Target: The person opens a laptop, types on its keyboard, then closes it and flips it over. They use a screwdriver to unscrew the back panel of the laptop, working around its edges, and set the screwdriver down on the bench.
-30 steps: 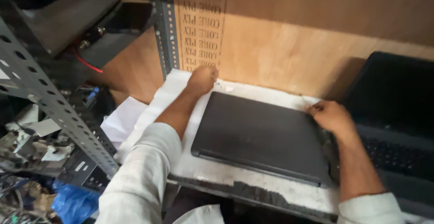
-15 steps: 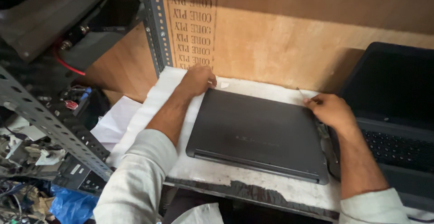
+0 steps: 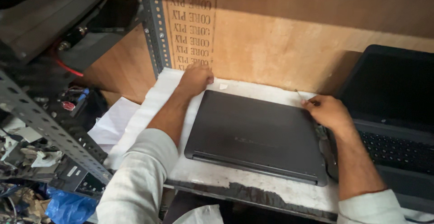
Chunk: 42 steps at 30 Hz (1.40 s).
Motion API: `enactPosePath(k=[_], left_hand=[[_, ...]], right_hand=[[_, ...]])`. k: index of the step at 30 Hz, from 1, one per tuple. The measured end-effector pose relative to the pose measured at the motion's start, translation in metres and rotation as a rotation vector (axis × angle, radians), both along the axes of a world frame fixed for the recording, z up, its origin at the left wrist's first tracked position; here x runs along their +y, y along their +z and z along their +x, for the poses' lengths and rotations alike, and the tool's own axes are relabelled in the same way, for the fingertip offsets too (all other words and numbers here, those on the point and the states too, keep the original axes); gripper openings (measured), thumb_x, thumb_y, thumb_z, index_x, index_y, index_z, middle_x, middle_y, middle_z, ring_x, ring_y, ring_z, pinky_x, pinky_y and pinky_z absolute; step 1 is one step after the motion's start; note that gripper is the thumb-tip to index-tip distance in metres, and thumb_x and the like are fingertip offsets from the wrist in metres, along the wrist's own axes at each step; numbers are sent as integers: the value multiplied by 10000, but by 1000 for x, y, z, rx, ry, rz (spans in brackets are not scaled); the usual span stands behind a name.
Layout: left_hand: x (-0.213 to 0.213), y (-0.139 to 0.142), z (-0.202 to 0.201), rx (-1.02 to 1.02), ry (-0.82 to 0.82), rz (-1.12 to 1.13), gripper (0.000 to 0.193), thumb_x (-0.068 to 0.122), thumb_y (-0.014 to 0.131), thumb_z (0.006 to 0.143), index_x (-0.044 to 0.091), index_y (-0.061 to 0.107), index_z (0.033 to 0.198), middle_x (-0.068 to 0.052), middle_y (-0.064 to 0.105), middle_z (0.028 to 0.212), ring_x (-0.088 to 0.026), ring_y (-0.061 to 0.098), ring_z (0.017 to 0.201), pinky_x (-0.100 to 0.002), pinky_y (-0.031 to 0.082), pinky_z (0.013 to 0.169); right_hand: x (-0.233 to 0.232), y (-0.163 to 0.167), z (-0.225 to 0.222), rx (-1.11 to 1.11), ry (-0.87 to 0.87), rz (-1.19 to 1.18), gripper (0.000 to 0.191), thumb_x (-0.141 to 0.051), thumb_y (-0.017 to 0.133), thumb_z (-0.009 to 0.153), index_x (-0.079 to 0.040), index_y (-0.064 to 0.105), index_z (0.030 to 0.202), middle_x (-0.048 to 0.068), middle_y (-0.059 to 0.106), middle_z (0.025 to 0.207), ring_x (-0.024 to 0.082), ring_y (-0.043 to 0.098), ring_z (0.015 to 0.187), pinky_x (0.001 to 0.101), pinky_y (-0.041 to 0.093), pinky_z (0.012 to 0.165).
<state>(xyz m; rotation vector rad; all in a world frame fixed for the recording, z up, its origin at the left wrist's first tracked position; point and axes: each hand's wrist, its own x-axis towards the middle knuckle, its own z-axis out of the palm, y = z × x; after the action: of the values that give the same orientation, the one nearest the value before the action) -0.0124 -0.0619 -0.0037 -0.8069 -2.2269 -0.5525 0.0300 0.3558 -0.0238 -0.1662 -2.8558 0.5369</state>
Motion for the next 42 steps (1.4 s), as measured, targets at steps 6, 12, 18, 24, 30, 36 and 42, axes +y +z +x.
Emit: enactPosePath(k=[6,12,18,24,30,36,42], left_hand=[[-1,2,-2,-27,6,-17,114,46,679,794,134,751,794,-60,707,914,-327,617,999,-456,461,898],[4,3,-1,-63,42,23,75,94,717,861,149,765,871,-66,698,972,-323,629,1015,-437,475,921],[29,0,0,-196,27,-90,320,257,865,673,195,807,981,-62,665,1023,-352,534,1070,-524,364,954],[32,-3,-3,-228,68,-145,156,261,831,737,197,798,875,-31,678,1014,-307,543,1123,-525,346,994],[27,7,1,-94,72,-61,76,163,758,852,181,794,916,-60,710,975,-330,625,1024,-535,426,926],[-71,38,30,-301,639,69,234,186,619,912,100,790,1047,-234,712,1125,-418,669,1076,-506,492,945],[-149,-2,56,-485,1043,-242,288,246,643,898,68,799,1062,-160,755,1129,-346,706,1078,-476,539,917]], right_hand=[[-3,4,4,-35,-32,-3,482,-510,694,901,-103,794,1138,199,781,1008,379,743,1015,444,561,918],[-9,10,6,-37,-40,-1,485,-508,691,897,-107,794,1149,191,780,1038,380,734,1037,448,554,929],[-8,7,6,-39,-34,-14,495,-517,693,898,-100,790,1148,201,778,1037,379,738,1031,446,558,920],[-7,7,5,-30,-16,-12,489,-509,691,898,-96,791,1139,198,780,1022,377,741,1017,443,560,910],[-4,7,4,-17,-20,-3,489,-521,685,888,-112,798,1131,183,786,1005,375,741,1020,450,559,919],[7,1,-4,-37,-31,87,499,-548,670,896,-128,802,1131,174,782,1022,386,730,1039,465,559,924],[13,-11,-11,-161,39,37,548,-565,669,882,-63,813,1044,198,768,785,369,754,742,462,581,723]])
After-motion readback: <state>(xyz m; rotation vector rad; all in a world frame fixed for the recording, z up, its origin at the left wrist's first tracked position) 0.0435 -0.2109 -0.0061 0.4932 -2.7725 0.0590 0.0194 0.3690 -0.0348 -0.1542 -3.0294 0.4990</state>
